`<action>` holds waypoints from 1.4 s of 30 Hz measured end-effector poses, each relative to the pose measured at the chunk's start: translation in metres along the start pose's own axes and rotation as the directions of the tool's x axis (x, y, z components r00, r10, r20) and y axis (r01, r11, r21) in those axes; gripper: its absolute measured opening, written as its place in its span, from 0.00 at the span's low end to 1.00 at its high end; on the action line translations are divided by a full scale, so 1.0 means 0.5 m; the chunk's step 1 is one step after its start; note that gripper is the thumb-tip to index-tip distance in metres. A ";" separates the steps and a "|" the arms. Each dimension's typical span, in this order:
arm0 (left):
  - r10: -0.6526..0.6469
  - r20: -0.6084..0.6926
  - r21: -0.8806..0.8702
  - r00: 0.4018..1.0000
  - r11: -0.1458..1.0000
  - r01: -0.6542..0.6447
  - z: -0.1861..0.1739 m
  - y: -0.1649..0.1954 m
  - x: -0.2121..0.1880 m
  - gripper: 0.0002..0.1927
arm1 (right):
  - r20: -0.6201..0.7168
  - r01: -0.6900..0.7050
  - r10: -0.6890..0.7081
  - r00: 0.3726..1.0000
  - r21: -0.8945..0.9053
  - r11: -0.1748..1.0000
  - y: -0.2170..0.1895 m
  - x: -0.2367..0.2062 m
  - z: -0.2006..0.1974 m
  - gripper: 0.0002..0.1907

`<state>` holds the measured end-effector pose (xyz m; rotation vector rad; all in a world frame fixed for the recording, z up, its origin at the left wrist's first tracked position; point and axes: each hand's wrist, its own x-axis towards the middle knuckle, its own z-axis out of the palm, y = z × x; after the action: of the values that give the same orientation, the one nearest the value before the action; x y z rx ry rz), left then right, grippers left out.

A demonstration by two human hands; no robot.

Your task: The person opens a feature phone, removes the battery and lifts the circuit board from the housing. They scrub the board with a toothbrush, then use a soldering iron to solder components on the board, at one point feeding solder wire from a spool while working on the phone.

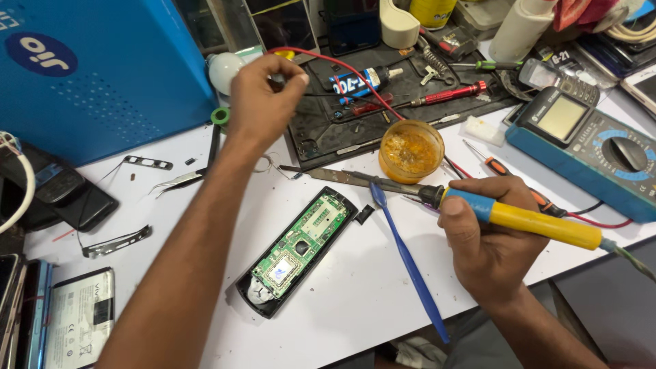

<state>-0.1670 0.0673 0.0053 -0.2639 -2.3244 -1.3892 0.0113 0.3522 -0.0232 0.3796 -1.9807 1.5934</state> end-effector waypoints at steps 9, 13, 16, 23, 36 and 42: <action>-0.174 0.151 -0.336 0.973 0.917 0.216 -0.130 0.052 -0.042 0.05 | -0.018 0.020 -0.019 1.000 0.046 0.999 -0.009 0.002 0.002 0.14; 0.103 -0.098 -0.227 0.990 0.966 -0.123 -0.098 0.047 -0.052 0.05 | -0.004 0.015 -0.015 1.000 0.052 0.999 -0.012 0.003 0.007 0.14; 0.113 -0.212 -0.351 0.971 0.918 -0.184 -0.082 0.047 -0.056 0.06 | 0.005 0.017 -0.017 1.000 0.071 0.997 -0.012 0.004 0.007 0.13; 0.188 -0.352 -0.269 0.917 0.918 -0.291 -0.102 0.062 -0.069 0.04 | 0.000 0.022 -0.022 1.000 0.079 0.997 -0.016 0.007 0.011 0.12; -0.002 0.347 -0.463 0.938 0.869 0.173 -0.079 0.148 -0.285 0.06 | 0.024 -0.370 0.419 0.908 0.514 0.774 -0.030 0.041 0.013 0.18; -0.117 0.339 -0.384 0.933 0.889 0.251 -0.089 0.164 -0.281 0.06 | 0.009 -0.438 0.521 0.853 0.553 0.709 -0.026 0.051 0.012 0.20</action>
<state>0.0003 0.0753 0.0266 -0.4188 -2.3071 -2.0842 -0.0036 0.3463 0.0014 -0.0803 -1.5525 2.4491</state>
